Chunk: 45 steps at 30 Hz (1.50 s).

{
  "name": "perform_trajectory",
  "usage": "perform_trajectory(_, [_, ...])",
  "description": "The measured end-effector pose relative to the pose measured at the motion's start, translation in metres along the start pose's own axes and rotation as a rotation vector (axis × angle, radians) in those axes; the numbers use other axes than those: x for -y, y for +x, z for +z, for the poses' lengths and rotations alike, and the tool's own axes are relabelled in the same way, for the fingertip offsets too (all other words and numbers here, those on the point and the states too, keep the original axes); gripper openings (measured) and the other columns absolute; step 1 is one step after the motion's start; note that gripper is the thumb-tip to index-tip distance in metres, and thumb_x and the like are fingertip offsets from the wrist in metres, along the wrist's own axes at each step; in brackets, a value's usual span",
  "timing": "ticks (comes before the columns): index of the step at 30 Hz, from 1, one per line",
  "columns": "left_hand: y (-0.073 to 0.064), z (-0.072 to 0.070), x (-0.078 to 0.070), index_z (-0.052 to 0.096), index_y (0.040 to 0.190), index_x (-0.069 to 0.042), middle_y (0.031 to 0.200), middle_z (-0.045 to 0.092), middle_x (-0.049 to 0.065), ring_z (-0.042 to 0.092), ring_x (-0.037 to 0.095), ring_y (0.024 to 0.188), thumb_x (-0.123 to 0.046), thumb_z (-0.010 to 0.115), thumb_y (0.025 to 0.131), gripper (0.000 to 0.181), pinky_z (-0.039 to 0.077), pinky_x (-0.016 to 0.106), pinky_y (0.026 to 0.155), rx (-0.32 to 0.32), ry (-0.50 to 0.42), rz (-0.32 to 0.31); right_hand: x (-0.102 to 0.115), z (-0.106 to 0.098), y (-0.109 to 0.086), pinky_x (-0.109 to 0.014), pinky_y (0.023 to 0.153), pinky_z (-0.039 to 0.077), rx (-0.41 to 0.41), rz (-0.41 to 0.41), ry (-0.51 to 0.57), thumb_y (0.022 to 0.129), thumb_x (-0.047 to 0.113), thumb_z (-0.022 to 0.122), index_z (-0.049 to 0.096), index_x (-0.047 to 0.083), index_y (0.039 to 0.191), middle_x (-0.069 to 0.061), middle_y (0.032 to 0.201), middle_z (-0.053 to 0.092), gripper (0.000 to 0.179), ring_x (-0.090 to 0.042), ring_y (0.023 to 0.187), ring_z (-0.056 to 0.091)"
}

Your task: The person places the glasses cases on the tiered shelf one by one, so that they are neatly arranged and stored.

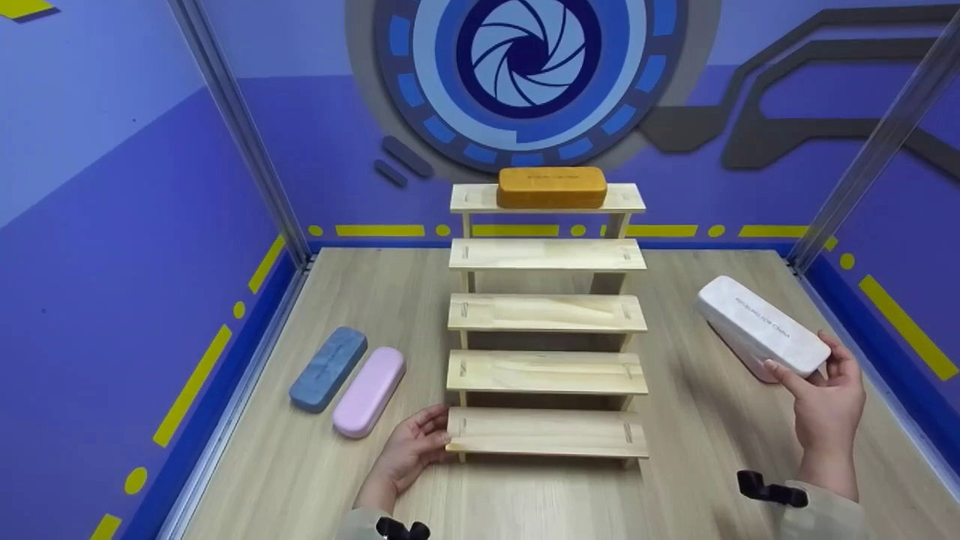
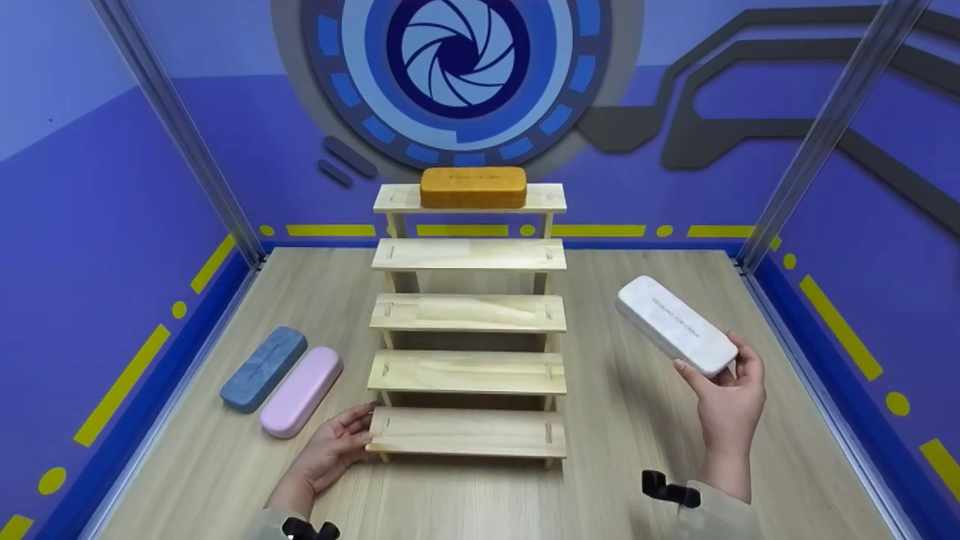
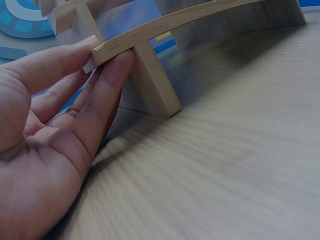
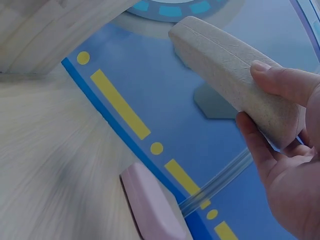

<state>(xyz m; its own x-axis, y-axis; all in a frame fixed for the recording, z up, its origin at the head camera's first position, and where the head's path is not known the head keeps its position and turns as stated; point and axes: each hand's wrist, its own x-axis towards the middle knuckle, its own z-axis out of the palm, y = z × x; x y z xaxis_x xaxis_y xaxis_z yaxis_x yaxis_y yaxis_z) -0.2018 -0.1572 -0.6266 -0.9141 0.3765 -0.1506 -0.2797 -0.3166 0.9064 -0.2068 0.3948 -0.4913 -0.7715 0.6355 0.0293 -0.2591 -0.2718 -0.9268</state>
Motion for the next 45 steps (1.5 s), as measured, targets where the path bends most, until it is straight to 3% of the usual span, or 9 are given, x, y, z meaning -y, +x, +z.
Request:
perform_trajectory(13, [-0.001,0.000,0.001,0.027,0.153,0.015,0.124,0.063,0.000,0.065,0.014,0.110,0.004,0.062,0.095,0.069,0.060,0.030,0.087,-0.001,-0.007,0.009,0.016,0.020,0.004,-0.016,0.073,0.060,0.065,-0.065,0.077,0.069,-0.037,0.067,0.057,0.007,0.136,-0.003,0.128,0.058,0.081,-0.014,0.104,0.062])
perform_trajectory(20, [-0.002,-0.001,0.002,0.026,0.154,0.014,0.127,0.062,0.000,0.065,0.013,0.110,0.000,0.064,0.097,0.071,0.059,0.028,0.085,0.003,0.005,0.009,0.025,0.035,0.004,-0.019,0.074,0.061,0.173,-0.112,0.137,0.070,-0.040,0.061,0.056,0.003,0.135,-0.009,0.127,0.057,0.078,-0.017,0.106,0.062])
perform_trajectory(32, [0.000,-0.001,0.002,0.025,0.154,0.015,0.127,0.062,0.001,0.065,0.014,0.110,0.003,0.063,0.095,0.071,0.060,0.030,0.086,-0.022,0.006,-0.010,0.033,0.060,0.009,-0.019,0.078,0.061,0.299,-0.120,0.045,0.074,-0.035,0.064,0.052,0.004,0.139,-0.006,0.129,0.057,0.076,-0.016,0.110,0.062])
perform_trajectory(45, [0.001,0.000,0.002,0.026,0.154,0.014,0.126,0.063,0.000,0.066,0.013,0.106,0.003,0.062,0.095,0.069,0.059,0.028,0.084,-0.025,0.013,-0.003,0.029,0.088,0.010,-0.021,0.082,0.061,0.537,-0.158,0.086,0.076,-0.037,0.060,0.052,0.002,0.140,-0.009,0.128,0.057,0.076,-0.015,0.108,0.063])
